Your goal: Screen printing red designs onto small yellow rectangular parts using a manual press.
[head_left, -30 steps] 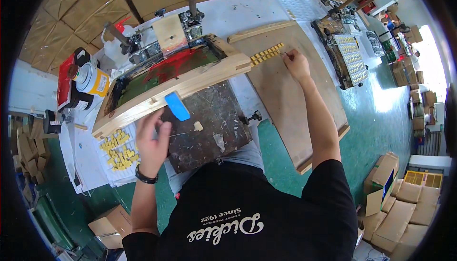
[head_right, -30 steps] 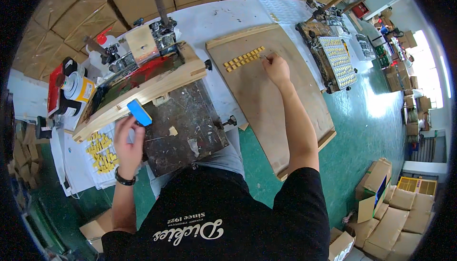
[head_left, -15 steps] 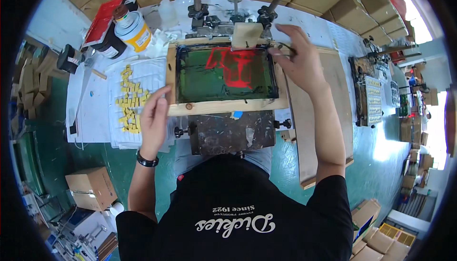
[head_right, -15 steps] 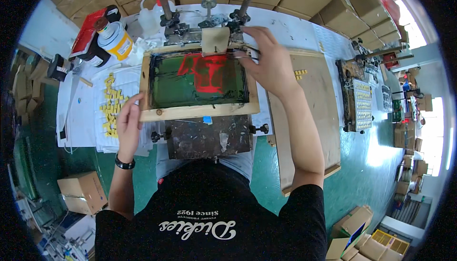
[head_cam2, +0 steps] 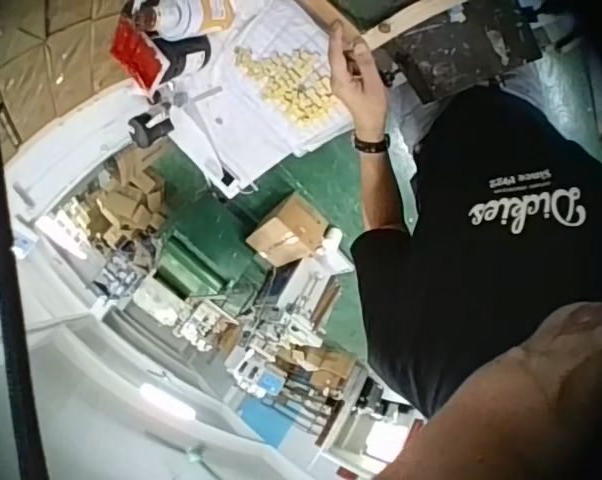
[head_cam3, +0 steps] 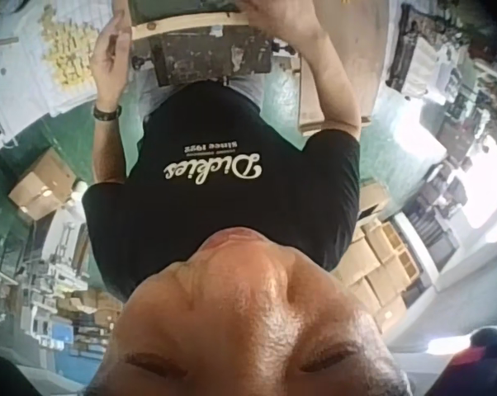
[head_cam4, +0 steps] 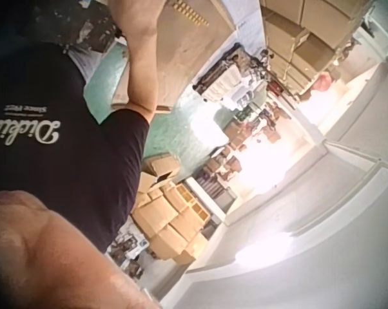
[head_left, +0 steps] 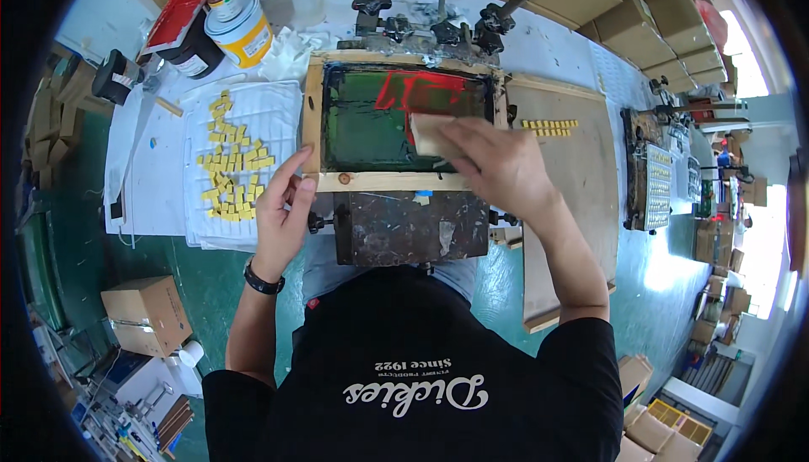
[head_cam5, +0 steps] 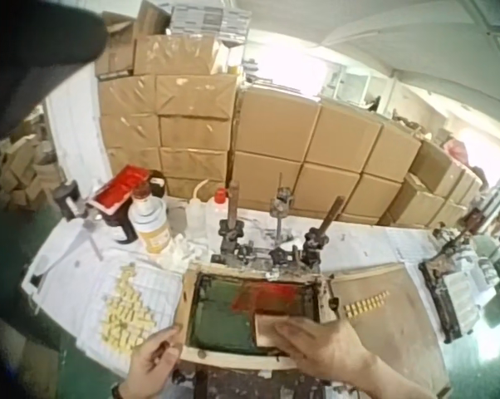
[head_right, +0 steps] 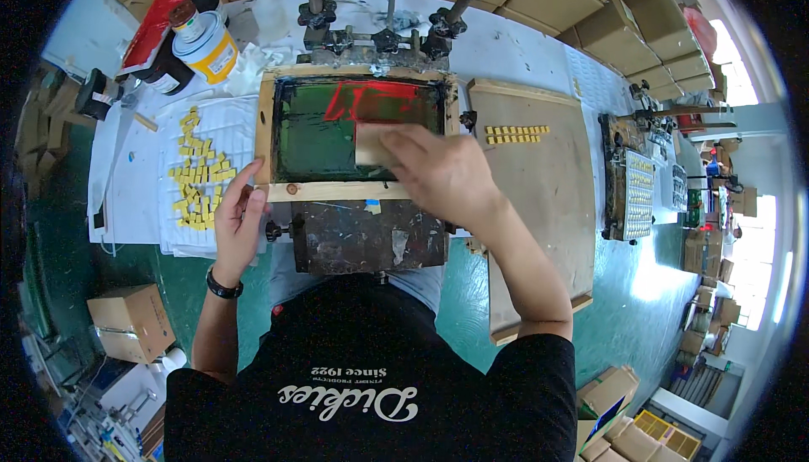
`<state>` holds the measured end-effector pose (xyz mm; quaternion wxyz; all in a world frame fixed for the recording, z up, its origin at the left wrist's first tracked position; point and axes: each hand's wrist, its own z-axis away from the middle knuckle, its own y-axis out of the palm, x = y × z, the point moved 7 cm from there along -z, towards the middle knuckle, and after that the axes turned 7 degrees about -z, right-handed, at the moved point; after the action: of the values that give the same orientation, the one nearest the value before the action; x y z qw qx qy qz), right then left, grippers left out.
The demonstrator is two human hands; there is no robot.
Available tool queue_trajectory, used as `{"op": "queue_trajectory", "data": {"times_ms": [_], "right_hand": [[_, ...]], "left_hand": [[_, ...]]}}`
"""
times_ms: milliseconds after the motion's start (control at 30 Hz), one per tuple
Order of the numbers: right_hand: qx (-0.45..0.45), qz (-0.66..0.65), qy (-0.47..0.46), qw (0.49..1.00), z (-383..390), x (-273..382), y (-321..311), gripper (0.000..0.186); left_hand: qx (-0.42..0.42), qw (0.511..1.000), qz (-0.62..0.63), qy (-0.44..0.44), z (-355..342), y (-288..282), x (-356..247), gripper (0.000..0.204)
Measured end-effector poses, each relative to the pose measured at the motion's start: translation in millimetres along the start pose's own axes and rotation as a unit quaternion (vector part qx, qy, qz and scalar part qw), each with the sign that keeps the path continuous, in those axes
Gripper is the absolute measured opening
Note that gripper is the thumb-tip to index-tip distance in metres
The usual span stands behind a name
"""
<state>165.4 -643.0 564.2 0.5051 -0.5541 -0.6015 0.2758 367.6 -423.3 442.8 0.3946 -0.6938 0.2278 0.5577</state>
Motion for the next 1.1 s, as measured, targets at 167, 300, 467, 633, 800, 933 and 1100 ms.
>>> {"op": "queue_trajectory", "data": {"times_ms": [167, 300, 467, 633, 800, 933, 1100], "right_hand": [[0.024, 0.011, -0.02, 0.999, 16, 11, -3, 0.042], [-0.018, -0.01, -0.011, 1.0, -1, 1, -18, 0.037], [-0.031, -0.064, -0.004, 0.997, -9, 3, -23, 0.034], [0.036, -0.175, 0.084, 0.98, -12, -5, -42, 0.04], [-0.022, -0.174, 0.11, 0.978, -41, -49, -39, 0.044], [-0.174, -0.19, 0.224, 0.94, -41, -79, -70, 0.057], [-0.228, -0.223, 0.184, 0.929, -29, -115, -96, 0.048]], "left_hand": [[0.008, 1.0, -0.016, 0.009, -3, 2, -5, 0.043], [-0.013, 1.0, 0.021, 0.02, -3, -2, -15, 0.043], [-0.073, 0.996, 0.055, 0.021, 2, -12, -27, 0.043], [-0.04, 0.998, 0.003, 0.044, -1, -14, -27, 0.042], [-0.09, 0.993, 0.069, 0.042, -30, -42, -26, 0.03], [-0.192, 0.943, -0.26, 0.075, -94, -104, -1, 0.019], [-0.207, 0.867, -0.453, 0.021, -147, -160, 66, 0.024]]}}
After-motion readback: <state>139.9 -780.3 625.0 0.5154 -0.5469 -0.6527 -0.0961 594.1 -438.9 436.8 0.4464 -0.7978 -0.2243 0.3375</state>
